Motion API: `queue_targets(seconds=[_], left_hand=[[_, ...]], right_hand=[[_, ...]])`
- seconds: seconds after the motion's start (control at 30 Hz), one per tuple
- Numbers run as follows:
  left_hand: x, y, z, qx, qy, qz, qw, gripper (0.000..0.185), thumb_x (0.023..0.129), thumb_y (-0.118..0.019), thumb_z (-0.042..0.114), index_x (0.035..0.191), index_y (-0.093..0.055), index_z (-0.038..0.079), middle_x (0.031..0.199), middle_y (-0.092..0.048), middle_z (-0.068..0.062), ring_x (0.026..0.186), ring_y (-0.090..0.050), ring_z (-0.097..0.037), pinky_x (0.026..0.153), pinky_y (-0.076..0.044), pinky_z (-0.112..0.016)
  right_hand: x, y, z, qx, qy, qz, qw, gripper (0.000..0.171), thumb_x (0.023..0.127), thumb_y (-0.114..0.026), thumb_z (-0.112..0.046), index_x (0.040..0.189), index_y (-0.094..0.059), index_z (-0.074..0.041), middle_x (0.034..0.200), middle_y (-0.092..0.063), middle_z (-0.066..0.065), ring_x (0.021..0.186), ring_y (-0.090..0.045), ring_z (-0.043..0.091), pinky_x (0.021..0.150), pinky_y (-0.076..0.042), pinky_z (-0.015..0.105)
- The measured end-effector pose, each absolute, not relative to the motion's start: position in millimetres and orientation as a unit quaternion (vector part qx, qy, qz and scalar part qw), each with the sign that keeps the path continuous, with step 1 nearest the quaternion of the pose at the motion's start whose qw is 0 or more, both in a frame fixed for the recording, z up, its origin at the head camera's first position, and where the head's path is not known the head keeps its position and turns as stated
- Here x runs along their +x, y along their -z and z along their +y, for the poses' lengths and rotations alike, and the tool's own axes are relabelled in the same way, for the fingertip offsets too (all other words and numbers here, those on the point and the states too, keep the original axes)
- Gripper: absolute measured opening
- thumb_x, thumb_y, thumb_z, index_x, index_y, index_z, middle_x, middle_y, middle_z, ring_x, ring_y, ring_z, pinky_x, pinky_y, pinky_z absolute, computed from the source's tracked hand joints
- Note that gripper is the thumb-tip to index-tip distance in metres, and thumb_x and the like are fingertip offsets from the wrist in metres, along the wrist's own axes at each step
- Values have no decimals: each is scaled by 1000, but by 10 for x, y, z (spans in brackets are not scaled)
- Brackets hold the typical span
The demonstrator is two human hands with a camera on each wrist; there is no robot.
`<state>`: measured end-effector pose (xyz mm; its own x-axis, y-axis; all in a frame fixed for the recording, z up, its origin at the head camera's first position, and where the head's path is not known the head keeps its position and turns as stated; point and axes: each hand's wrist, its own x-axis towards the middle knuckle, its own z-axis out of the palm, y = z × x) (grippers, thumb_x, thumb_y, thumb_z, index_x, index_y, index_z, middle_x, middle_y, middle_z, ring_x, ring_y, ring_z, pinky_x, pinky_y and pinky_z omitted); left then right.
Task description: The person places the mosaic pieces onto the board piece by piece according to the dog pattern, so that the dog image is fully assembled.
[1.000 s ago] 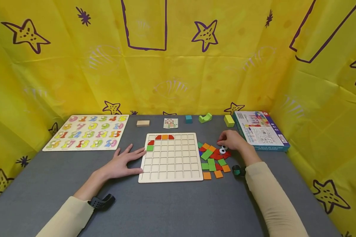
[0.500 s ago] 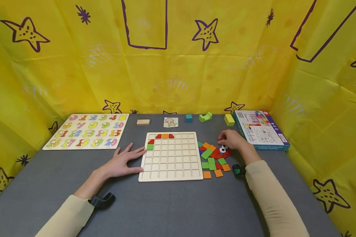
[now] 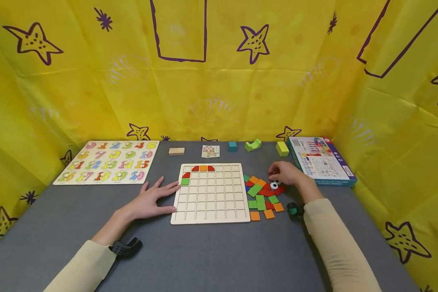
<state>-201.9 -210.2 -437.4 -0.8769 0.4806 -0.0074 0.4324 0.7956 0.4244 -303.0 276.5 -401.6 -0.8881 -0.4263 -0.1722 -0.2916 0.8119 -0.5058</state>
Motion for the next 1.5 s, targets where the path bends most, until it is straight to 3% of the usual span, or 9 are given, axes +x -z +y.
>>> queue_targets(seconds=[0.47,0.73,1.03,1.5], left_hand=[[-2019,4372,-2106,242,-210,945,58,84,86,-66,68,154,-46,22,161,-35,3,150,-8,-45,106,5,-76],[-2010,4383,-2098,241,-209,946,59,83,87,-66,66,154,-45,22,161,-35,3,150,-7,-46,106,5,-77],[-2018,4391,-2106,245,-210,945,56,84,87,-65,67,155,-45,22,161,-35,3,150,-8,-46,106,5,-77],[-2027,4400,-2113,248,-212,944,54,84,87,-65,67,155,-45,23,161,-35,3,150,-7,-46,106,5,-76]], right_hand=[[-2987,4026,2747,-188,262,940,113,14,95,-72,-13,103,-64,-4,96,-63,8,86,-54,26,79,-46,40],[-2983,3974,2637,-189,292,932,97,9,99,-66,-11,105,-67,-5,95,-68,5,89,-57,26,85,-48,42],[-2968,3921,2239,-221,336,912,83,8,100,-65,-10,104,-67,-4,95,-70,5,89,-59,27,86,-49,42],[-2910,3819,1469,-263,345,895,105,6,100,-66,-12,103,-68,-7,97,-64,4,89,-58,27,81,-48,37]])
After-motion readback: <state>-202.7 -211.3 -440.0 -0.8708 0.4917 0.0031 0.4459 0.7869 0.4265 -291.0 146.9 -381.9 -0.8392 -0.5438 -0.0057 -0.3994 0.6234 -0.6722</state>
